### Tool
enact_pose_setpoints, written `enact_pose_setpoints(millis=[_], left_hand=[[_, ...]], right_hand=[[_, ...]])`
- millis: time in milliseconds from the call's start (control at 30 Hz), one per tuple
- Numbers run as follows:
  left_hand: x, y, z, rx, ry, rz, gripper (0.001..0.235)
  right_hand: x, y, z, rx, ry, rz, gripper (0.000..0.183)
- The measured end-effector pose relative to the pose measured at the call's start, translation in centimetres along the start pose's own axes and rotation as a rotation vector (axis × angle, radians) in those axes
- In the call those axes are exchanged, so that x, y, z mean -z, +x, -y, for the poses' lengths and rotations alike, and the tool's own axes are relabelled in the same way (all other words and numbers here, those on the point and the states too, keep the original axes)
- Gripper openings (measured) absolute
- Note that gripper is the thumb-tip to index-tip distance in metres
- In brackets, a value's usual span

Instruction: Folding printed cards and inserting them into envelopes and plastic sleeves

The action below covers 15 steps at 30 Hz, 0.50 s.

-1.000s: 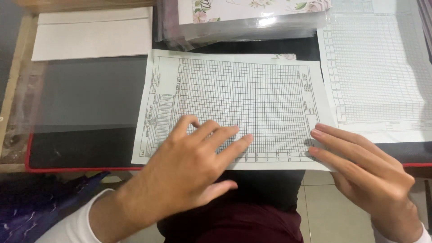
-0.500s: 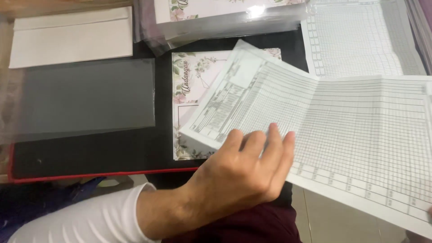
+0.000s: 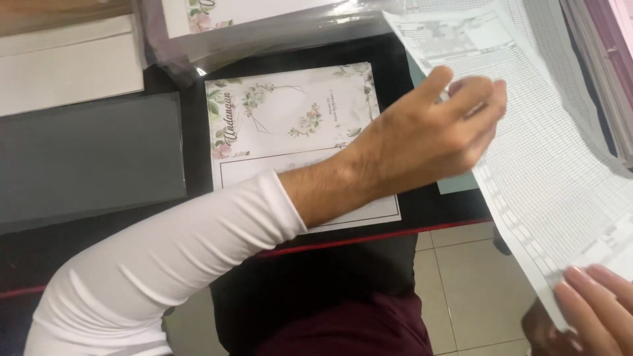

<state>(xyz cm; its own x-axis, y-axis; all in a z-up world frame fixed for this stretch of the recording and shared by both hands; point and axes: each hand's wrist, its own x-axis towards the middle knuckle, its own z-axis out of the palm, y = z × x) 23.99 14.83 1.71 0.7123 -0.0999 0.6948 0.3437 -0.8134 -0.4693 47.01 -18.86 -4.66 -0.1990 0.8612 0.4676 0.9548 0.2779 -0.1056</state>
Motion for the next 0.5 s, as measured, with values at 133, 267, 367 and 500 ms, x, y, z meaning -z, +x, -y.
enact_pose_setpoints(millis=[133,267,367,500], left_hand=[[-2.4,0.0,-0.2,0.116,-0.052,0.243,0.032],[0.3,0.6,-0.2,0.153,-0.154,0.418,0.068],[3.7,0.9,-0.3,0.142,-0.278,0.368,0.062],[4.4,0.2,-1.1,0.188,-0.290,0.355,0.042]], right_hand=[[-3.3,8.2,1.5,0.276,-0.134,-0.221,0.025],[-6.9,12.7,5.7,0.024,-0.124,-0.572,0.032],[-7.3,14.4,6.6,-0.060,-0.125,-0.543,0.037],[-7.9,15.9,7.0,-0.096,-0.068,-0.558,0.038]])
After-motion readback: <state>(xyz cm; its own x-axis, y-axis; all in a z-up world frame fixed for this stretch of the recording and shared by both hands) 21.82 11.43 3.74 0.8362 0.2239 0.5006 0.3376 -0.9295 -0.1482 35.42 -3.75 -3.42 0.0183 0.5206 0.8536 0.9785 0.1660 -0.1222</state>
